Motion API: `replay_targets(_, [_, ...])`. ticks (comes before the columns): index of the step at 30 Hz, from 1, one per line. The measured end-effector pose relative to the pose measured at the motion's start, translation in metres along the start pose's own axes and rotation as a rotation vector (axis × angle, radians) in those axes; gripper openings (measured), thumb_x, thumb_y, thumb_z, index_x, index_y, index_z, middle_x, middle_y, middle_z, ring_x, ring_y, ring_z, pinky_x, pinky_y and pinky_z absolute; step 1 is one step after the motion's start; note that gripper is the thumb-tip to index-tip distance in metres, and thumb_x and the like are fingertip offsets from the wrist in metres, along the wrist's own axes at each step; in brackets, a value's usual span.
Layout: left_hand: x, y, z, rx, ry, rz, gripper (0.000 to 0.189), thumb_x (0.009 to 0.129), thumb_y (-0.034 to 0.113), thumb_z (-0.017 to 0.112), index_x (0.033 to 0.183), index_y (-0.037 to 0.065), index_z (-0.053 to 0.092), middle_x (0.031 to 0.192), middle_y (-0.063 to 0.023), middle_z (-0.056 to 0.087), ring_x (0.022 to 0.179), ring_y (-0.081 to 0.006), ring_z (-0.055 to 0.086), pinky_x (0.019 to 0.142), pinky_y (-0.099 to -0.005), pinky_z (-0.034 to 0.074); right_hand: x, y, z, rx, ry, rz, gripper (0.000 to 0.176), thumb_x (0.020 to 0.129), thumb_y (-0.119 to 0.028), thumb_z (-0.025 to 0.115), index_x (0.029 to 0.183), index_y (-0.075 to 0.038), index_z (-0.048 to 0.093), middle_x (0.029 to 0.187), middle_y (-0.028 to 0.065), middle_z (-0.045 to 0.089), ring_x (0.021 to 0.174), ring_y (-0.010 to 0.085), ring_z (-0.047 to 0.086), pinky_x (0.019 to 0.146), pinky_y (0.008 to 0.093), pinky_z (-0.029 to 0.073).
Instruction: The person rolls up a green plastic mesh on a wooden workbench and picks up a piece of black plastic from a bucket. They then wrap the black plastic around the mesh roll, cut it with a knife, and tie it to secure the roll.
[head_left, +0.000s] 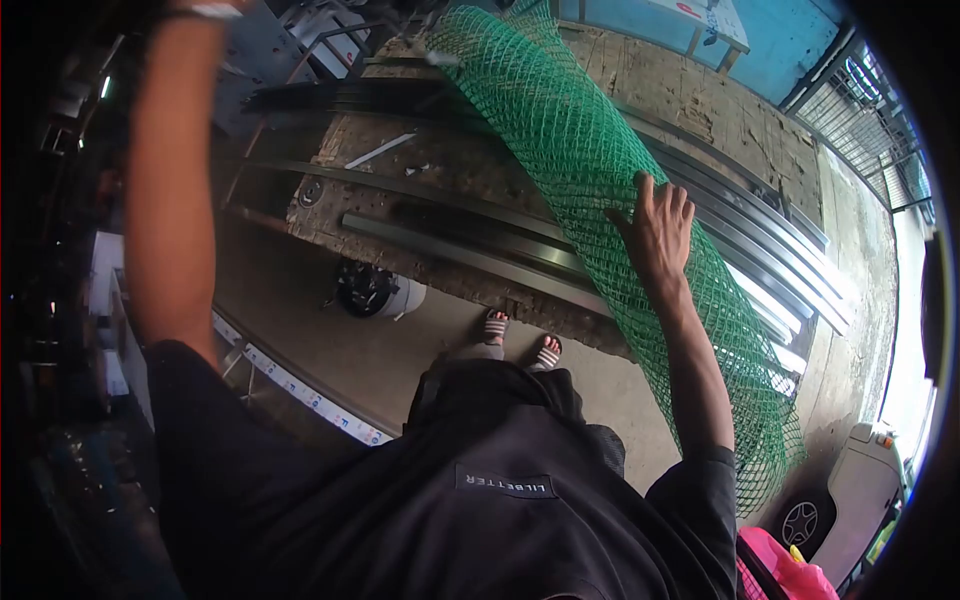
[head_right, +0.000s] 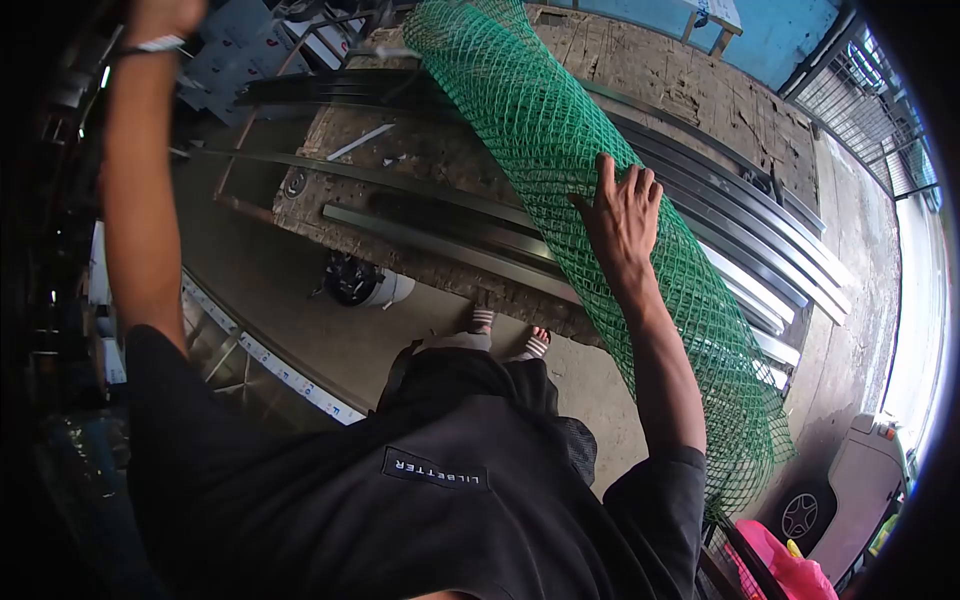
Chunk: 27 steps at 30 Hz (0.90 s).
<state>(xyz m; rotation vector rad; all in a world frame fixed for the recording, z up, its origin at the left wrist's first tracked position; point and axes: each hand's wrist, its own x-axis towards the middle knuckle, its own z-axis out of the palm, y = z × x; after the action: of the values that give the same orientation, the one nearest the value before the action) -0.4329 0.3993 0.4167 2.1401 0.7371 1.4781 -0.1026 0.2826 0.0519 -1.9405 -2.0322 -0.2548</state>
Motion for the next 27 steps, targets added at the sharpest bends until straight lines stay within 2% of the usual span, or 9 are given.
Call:
replay_targets(3, [-0.096, -0.089, 0.031, 0.273, -0.512, -0.852, 0.028, 0.106, 0.039, 0.059, 0.112, 0.012, 0.058, 0.068, 0.0055, 0.045, 0.044, -0.0007, 0.035, 0.043, -0.0187, 0.032, -0.003, 0.001, -0.001, 0.017, 0.003, 0.019, 0.069, 0.083, -0.047, 0.08, 0.133, -0.009, 0.052, 0.111, 0.0182, 0.06, 0.11, 0.0342, 0.053, 0.094, 0.0475, 0.042])
replay_targets(6, [-0.067, -0.052, 0.002, 0.118, -0.46, -0.878, 0.023, 0.105, 0.034, 0.06, 0.108, 0.011, 0.059, 0.07, 0.0042, 0.049, 0.042, 0.0006, 0.034, 0.036, -0.0179, 0.025, -0.001, 0.003, 0.0, 0.017, -0.003, 0.013, 0.069, 0.082, -0.047, 0.081, 0.132, -0.009, 0.052, 0.109, 0.0172, 0.059, 0.108, 0.0334, 0.053, 0.092, 0.0467, 0.042])
replay_targets(8, [0.006, -0.059, -0.1, -0.077, -0.135, -0.765, 0.016, 0.101, 0.025, 0.063, 0.101, 0.009, 0.062, 0.069, 0.0013, 0.057, 0.052, -0.0059, 0.051, 0.046, -0.0233, 0.038, -0.002, 0.004, -0.002, 0.02, -0.005, 0.016, 0.069, 0.082, -0.047, 0.08, 0.132, -0.009, 0.052, 0.109, 0.0172, 0.059, 0.108, 0.0333, 0.053, 0.092, 0.0467, 0.041])
replay_targets(9, [0.036, 0.004, -0.08, -0.084, -0.234, -0.478, 0.047, 0.109, 0.034, 0.048, 0.147, 0.006, 0.049, 0.064, -0.0015, 0.04, 0.046, -0.0111, 0.034, 0.041, -0.0303, 0.035, 0.0, 0.003, -0.002, 0.026, 0.003, 0.013, 0.069, 0.082, -0.047, 0.08, 0.132, -0.008, 0.052, 0.109, 0.0171, 0.059, 0.107, 0.0332, 0.053, 0.092, 0.0466, 0.041])
replay_targets(13, [0.037, -0.005, -0.075, 0.012, 0.333, -0.196, 0.035, 0.102, 0.015, 0.048, 0.134, 0.004, 0.057, 0.066, -0.0024, 0.041, 0.046, -0.0131, 0.035, 0.041, -0.0284, 0.033, -0.001, 0.006, 0.004, 0.015, 0.013, -0.009, 0.071, 0.082, -0.048, 0.08, 0.133, -0.008, 0.052, 0.111, 0.0173, 0.059, 0.109, 0.0332, 0.053, 0.093, 0.0463, 0.041])
replay_targets(15, [0.017, -0.048, -0.081, -0.035, -0.202, -0.719, 0.023, 0.106, 0.015, 0.057, 0.127, 0.008, 0.063, 0.085, 0.0007, 0.058, 0.051, -0.005, 0.046, 0.046, -0.0202, 0.038, -0.002, 0.003, 0.001, 0.019, -0.007, -0.006, 0.071, 0.083, -0.049, 0.08, 0.134, -0.008, 0.052, 0.111, 0.0177, 0.059, 0.11, 0.0334, 0.053, 0.094, 0.0466, 0.041])
replay_targets(16, [0.028, -0.046, -0.089, -0.029, -0.202, -0.717, 0.023, 0.106, 0.015, 0.057, 0.127, 0.008, 0.063, 0.085, 0.0007, 0.058, 0.051, -0.005, 0.046, 0.046, -0.0202, 0.038, -0.003, 0.004, 0.002, 0.018, -0.011, -0.003, 0.072, 0.083, -0.049, 0.08, 0.135, -0.008, 0.052, 0.111, 0.0178, 0.059, 0.11, 0.0334, 0.053, 0.094, 0.0468, 0.041])
replay_targets(20, [0.084, -0.001, -0.119, 0.109, 0.439, -0.044, 0.024, 0.097, 0.011, 0.052, 0.117, 0.004, 0.064, 0.082, -0.0086, 0.05, 0.053, -0.0156, 0.041, 0.044, -0.0304, 0.038, -0.002, 0.003, 0.001, 0.011, 0.005, 0.003, 0.072, 0.082, -0.049, 0.08, 0.134, -0.007, 0.052, 0.11, 0.0177, 0.059, 0.11, 0.0332, 0.053, 0.094, 0.0469, 0.041])
replay_targets(27, [0.073, -0.041, -0.138, 0.659, -0.053, -0.166, 0.024, 0.093, 0.0, 0.063, 0.117, -0.003, 0.069, 0.086, -0.0102, 0.064, 0.071, -0.0185, 0.057, 0.066, -0.0334, 0.047, -0.001, 0.006, 0.002, 0.045, 0.02, 0.011, 0.074, 0.082, -0.048, 0.081, 0.135, -0.007, 0.05, 0.11, 0.0165, 0.059, 0.11, 0.0326, 0.053, 0.095, 0.047, 0.042])
